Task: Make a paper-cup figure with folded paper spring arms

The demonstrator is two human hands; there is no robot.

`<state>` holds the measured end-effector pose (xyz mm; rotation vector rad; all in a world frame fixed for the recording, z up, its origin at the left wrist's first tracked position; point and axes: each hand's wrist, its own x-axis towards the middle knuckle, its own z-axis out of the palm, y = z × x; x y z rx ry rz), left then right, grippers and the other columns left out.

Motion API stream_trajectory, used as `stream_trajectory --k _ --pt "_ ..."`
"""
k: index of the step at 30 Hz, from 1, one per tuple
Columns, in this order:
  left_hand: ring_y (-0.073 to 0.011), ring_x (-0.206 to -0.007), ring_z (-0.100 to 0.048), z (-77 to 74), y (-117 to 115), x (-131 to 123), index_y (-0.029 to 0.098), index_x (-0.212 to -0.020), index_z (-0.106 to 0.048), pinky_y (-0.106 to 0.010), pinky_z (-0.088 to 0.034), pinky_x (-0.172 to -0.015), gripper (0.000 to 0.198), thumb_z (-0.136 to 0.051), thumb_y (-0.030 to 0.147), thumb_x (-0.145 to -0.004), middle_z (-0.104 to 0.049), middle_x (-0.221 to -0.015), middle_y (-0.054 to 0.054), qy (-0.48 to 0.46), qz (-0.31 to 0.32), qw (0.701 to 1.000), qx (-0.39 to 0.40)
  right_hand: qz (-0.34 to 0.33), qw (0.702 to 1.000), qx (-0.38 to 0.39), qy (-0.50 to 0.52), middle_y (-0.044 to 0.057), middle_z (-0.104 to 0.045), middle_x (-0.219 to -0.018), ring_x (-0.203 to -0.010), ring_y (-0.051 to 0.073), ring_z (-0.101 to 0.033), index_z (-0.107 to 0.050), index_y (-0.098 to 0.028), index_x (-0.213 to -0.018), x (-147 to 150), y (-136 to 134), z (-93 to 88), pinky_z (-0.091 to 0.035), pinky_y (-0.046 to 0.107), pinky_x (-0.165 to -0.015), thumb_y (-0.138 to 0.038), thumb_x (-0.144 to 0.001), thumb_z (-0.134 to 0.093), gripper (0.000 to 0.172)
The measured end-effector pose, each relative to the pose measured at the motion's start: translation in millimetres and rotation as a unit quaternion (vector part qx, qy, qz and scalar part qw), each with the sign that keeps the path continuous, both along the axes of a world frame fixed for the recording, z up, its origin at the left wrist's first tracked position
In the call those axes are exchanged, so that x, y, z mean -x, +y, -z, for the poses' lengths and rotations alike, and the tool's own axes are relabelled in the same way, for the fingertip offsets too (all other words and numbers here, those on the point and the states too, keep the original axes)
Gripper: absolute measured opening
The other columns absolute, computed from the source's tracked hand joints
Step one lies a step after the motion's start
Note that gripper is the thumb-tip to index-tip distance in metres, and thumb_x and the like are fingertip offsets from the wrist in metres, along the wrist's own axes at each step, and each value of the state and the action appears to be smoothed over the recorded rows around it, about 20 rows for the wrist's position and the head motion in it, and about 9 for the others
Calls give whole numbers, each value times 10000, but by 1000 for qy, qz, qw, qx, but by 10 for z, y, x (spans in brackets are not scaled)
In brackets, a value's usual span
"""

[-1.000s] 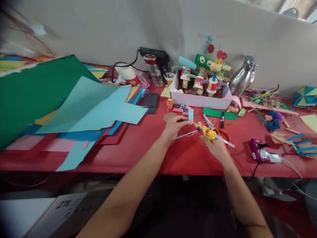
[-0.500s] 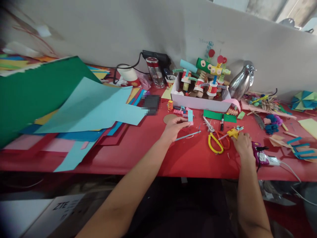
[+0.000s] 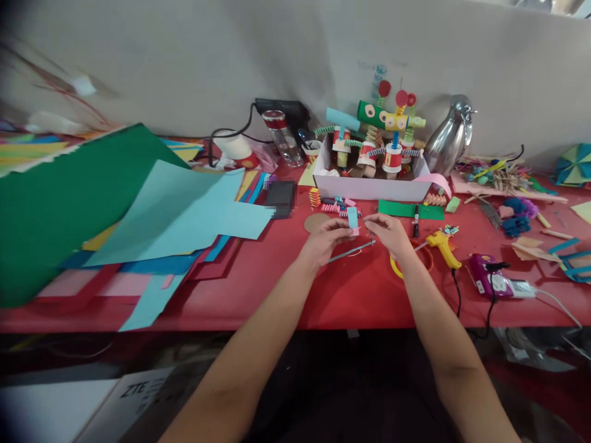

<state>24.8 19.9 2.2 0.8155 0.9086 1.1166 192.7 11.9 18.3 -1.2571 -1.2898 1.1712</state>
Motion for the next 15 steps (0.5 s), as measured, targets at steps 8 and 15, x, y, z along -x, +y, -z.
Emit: stream_trajectory --k 8,15 --pt "-110 -604 -611 -9 -25 -3 167 -651 -660 -296 -509 -703 224 -790 202 -473 -651 -626 31 21 20 1000 4 -27 995 58 71 -25 -668 -682 -664 121 -581 -718 -219 -702 19 -68 47 -485 284 -697 -347 -567 -794 201" --pt "-120 -623 -630 38 -20 14 169 -666 -671 -310 -516 -725 185 -766 165 -508 -666 -638 18 23 33 999 8 -51 994 61 79 -35 -662 -650 -641 110 -583 -716 -216 -675 33 -37 76 -491 287 -708 -318 -568 -784 162"
